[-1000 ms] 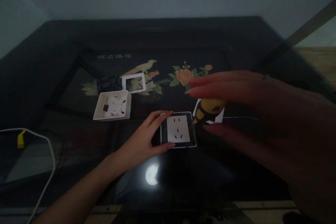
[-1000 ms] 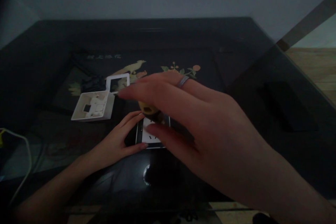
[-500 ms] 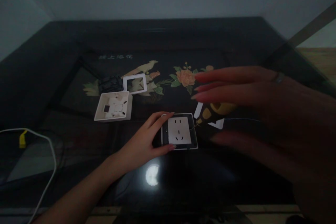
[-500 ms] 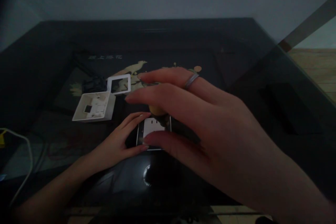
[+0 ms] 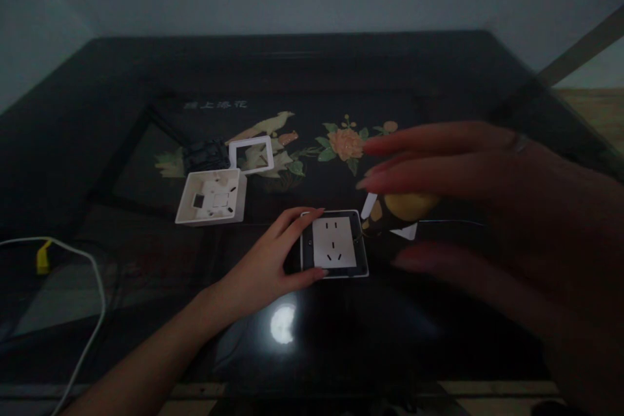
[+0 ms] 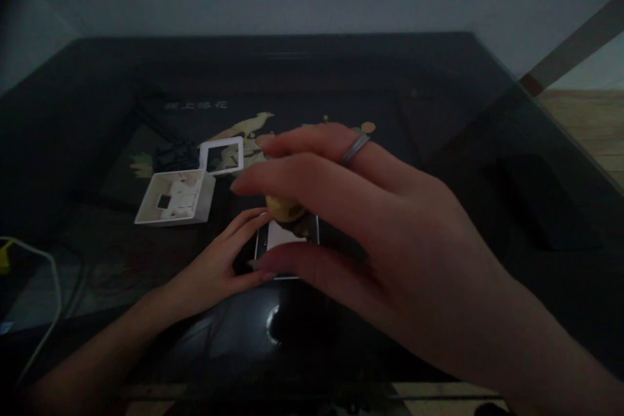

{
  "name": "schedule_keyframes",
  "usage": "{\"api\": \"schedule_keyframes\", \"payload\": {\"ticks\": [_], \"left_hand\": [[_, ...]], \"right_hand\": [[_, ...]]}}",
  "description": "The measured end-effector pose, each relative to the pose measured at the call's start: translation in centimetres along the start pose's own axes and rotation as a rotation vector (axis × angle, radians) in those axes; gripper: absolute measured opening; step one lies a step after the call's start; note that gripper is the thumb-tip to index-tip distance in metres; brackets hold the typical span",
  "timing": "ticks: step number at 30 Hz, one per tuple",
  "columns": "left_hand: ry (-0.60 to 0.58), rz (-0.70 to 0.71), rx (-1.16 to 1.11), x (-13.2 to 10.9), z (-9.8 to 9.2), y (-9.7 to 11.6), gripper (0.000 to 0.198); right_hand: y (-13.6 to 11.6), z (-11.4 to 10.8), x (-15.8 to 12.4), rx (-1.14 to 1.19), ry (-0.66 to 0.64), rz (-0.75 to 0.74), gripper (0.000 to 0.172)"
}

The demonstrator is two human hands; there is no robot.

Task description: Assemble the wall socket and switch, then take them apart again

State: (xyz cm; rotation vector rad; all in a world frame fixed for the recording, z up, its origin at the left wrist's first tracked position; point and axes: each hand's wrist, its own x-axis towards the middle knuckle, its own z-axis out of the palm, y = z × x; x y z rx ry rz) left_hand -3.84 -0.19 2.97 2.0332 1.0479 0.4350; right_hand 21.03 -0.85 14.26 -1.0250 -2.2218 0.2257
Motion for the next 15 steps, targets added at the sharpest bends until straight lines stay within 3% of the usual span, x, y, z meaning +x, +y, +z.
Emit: {"api": "schedule_keyframes", "payload": {"ticks": [4, 9, 12, 15], "left_hand": [[0.012, 0.007, -0.001, -0.1, 0.0, 0.0, 0.073], [0.002, -0.006, -0.016, 0.0, -0.1, 0.1, 0.071], [-0.008, -0.003, -0.005, -0.1, -0.1, 0.0, 0.074], [-0.003, 0.007, 0.007, -0.1, -0.1, 0.0, 0.075]], "right_hand": [[-0.9, 0.8, 0.1, -0.111, 0.182, 0.006, 0.022], [-1.5, 0.4, -0.1, -0.075, 0.073, 0.106, 0.032], [-1.8, 0.1, -0.1, -0.004, -0.006, 0.085, 0.024], [-2.4, 0.3, 0.1, -0.027, 0.108, 0.125, 0.014]]}}
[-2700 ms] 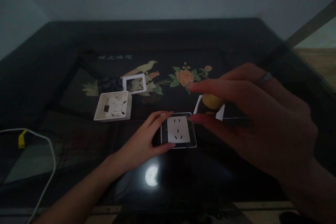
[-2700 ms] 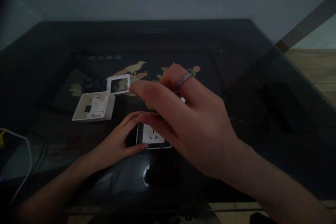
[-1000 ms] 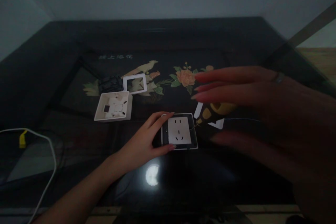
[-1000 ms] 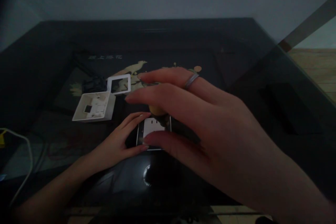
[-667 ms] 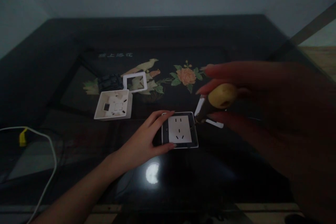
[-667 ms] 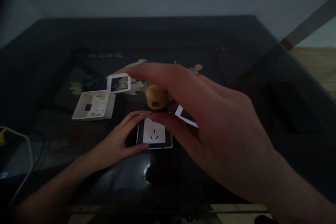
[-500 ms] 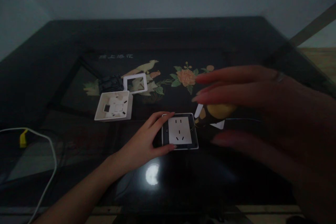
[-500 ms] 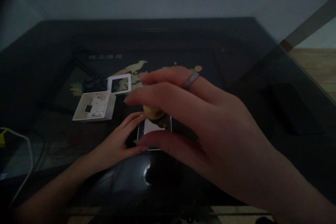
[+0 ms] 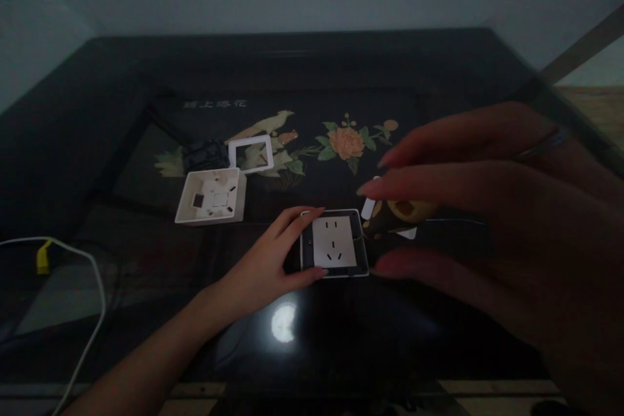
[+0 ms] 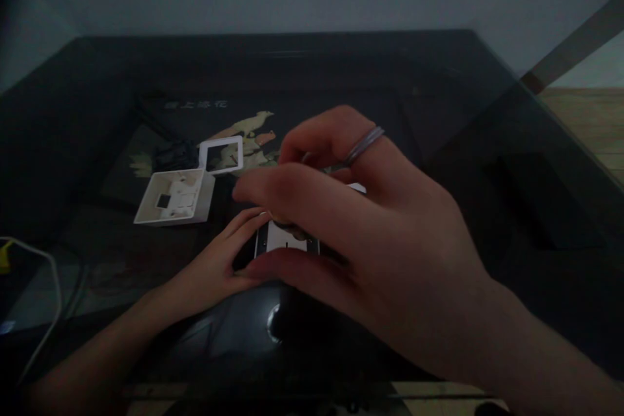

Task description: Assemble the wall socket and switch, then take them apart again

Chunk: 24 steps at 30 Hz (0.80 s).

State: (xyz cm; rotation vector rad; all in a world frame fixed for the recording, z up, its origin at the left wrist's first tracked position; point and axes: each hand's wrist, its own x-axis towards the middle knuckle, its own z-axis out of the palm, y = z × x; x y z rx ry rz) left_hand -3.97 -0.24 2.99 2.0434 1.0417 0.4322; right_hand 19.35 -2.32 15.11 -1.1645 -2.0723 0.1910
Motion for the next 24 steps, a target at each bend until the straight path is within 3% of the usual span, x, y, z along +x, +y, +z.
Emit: {"api": "schedule_keyframes", "payload": {"ticks": [3, 7, 10, 17, 21, 24], "left_hand": [[0.008, -0.017, 0.007, 0.0, 0.0, 0.2, 0.073], [0.003, -0.025, -0.011, 0.1, -0.1, 0.4, 0.071], [0.007, -0.006, -0.005, 0.1, -0.1, 0.2, 0.073], [0.013, 0.004, 0.01, 0.0, 0.0, 0.1, 0.073], [0.001, -0.012, -0.006, 0.1, -0.1, 0.3, 0.072], [0.0, -0.015, -0.019, 0.2, -0.1, 0.3, 0.071]], "right_hand": [[0.3, 0.3, 0.0, -0.06, 0.053, 0.009, 0.02], [1.8, 0.0, 0.0, -0.007, -0.058, -0.054, 0.037], [1.8, -0.3, 0.2, 0.052, -0.123, -0.07, 0.031], [-0.1, 0.0, 0.1, 0.045, 0.002, 0.006, 0.021], [1.6, -0.6, -0.2, 0.024, -0.116, -0.113, 0.034], [2.5, -0.9, -0.2, 0.014, -0.18, -0.12, 0.031]]}}
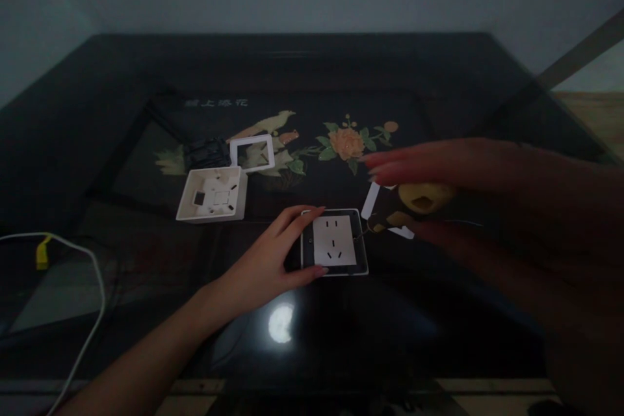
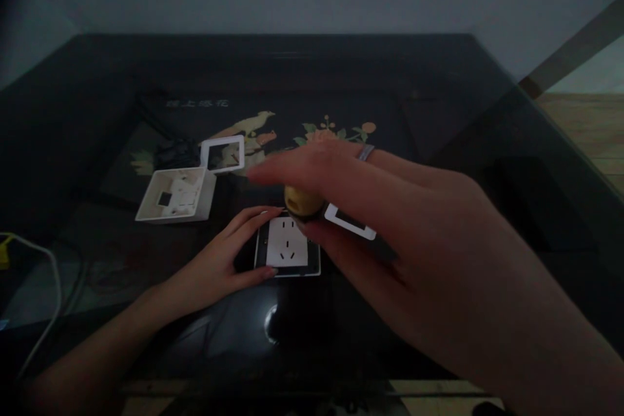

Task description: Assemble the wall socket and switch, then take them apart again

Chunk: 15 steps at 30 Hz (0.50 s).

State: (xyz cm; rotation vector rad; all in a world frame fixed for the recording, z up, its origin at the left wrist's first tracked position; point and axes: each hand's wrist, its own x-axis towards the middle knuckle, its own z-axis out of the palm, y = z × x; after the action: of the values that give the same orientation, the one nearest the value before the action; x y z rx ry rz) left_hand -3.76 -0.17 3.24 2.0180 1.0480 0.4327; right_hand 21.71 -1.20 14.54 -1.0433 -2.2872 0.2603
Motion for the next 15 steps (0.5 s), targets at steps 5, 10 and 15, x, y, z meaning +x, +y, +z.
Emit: {"api": "schedule_keyframes", "payload": {"ticks": [5, 10, 15], "left_hand": [[0.009, 0.022, -0.003, -0.1, 0.1, -0.1, 0.073], [0.006, 0.018, 0.008, 0.0, 0.1, -0.1, 0.072], [0.003, 0.02, 0.014, -0.1, 0.1, -0.3, 0.073]], "right_hand": [[-1.3, 0.5, 0.5, -0.063, 0.212, -0.01, 0.028], [-1.9, 0.5, 0.6, -0.076, 0.145, 0.11, 0.028], [-1.0, 0.0, 0.3, 0.048, 0.02, 0.022, 0.03]]}}
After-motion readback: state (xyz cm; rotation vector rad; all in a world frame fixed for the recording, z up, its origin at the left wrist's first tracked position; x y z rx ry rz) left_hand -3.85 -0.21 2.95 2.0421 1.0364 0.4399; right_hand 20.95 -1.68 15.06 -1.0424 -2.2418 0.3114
